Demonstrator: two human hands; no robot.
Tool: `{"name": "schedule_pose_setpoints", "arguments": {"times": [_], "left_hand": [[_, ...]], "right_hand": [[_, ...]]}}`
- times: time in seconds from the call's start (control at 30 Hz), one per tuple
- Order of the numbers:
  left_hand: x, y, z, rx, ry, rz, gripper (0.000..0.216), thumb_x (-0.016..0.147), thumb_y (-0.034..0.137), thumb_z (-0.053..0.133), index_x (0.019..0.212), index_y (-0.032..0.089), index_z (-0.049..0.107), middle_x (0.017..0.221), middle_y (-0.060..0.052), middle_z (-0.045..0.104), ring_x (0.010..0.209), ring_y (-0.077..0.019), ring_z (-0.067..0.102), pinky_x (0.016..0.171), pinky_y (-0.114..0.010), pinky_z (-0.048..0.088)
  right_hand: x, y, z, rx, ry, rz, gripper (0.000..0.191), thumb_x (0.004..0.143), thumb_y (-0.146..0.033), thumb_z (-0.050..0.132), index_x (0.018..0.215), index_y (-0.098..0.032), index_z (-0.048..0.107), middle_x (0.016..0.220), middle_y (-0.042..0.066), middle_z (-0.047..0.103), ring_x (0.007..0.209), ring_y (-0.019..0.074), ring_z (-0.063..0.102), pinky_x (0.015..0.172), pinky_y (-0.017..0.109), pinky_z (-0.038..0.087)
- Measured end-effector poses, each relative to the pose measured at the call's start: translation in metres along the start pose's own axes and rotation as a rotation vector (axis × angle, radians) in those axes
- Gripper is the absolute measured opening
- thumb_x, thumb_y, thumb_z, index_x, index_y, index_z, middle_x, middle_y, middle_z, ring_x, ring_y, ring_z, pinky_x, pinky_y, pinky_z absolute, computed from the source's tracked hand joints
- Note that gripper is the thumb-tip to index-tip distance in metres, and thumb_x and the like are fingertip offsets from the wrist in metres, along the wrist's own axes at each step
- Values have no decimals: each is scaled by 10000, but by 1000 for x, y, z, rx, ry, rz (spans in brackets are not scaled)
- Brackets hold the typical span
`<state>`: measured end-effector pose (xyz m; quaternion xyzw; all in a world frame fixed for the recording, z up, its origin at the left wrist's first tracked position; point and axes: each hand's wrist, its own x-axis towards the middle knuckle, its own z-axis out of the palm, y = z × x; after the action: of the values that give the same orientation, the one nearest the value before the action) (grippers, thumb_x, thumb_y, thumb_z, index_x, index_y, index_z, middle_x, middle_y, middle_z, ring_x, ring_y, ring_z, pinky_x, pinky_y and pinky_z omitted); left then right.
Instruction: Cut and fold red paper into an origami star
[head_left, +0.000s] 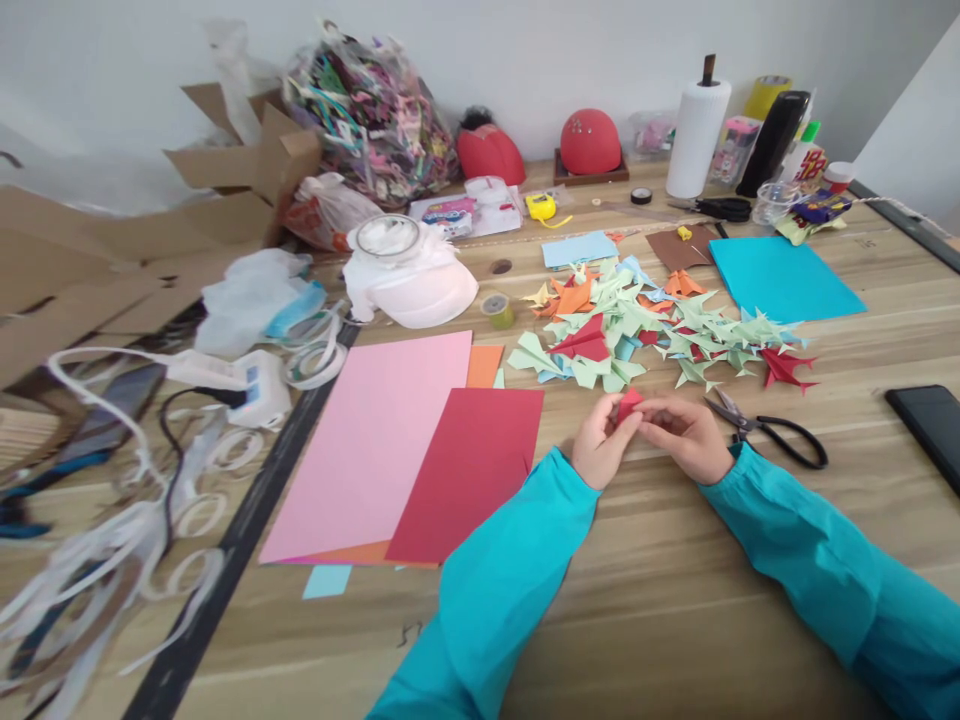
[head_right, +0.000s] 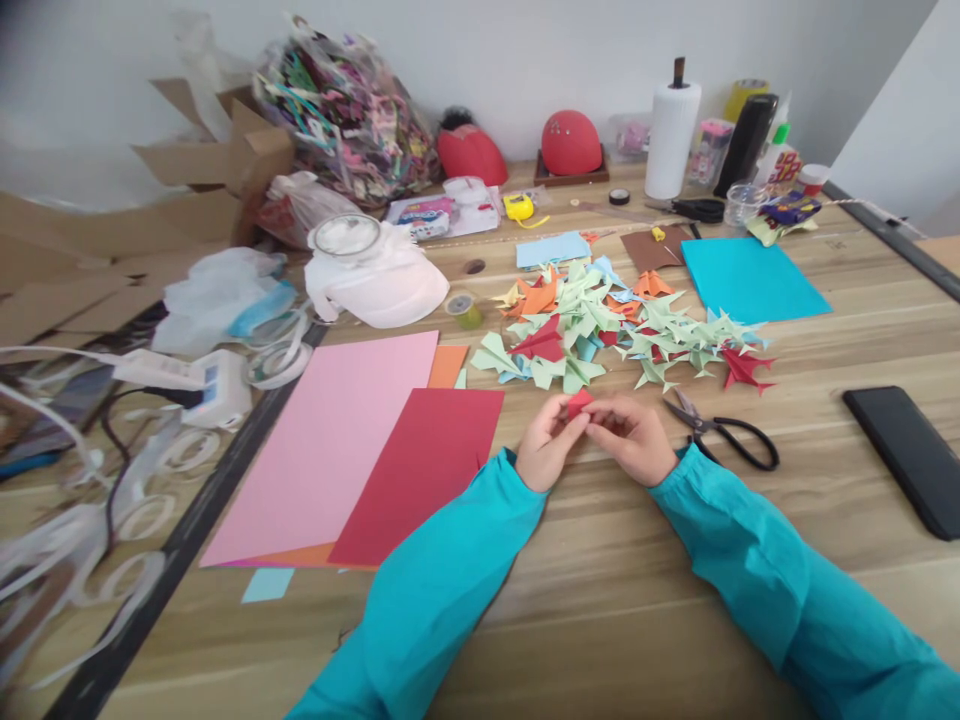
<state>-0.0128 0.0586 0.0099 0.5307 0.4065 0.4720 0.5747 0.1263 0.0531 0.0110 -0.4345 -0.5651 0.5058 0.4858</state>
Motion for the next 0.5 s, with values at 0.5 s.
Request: {"name": "schedule_pose_setpoints", "arguments": {"times": [0.5], "left_hand": [[6,0,-5,-15,72,96,165,687,297,642,771,165,694,857,-55,597,844,-159,552,784,-289,442]], "right_hand": [[4,1,-1,96,74,44,246,683,-396,653,767,-182,567,654,0,600,545,104,521,492,236,434]]}}
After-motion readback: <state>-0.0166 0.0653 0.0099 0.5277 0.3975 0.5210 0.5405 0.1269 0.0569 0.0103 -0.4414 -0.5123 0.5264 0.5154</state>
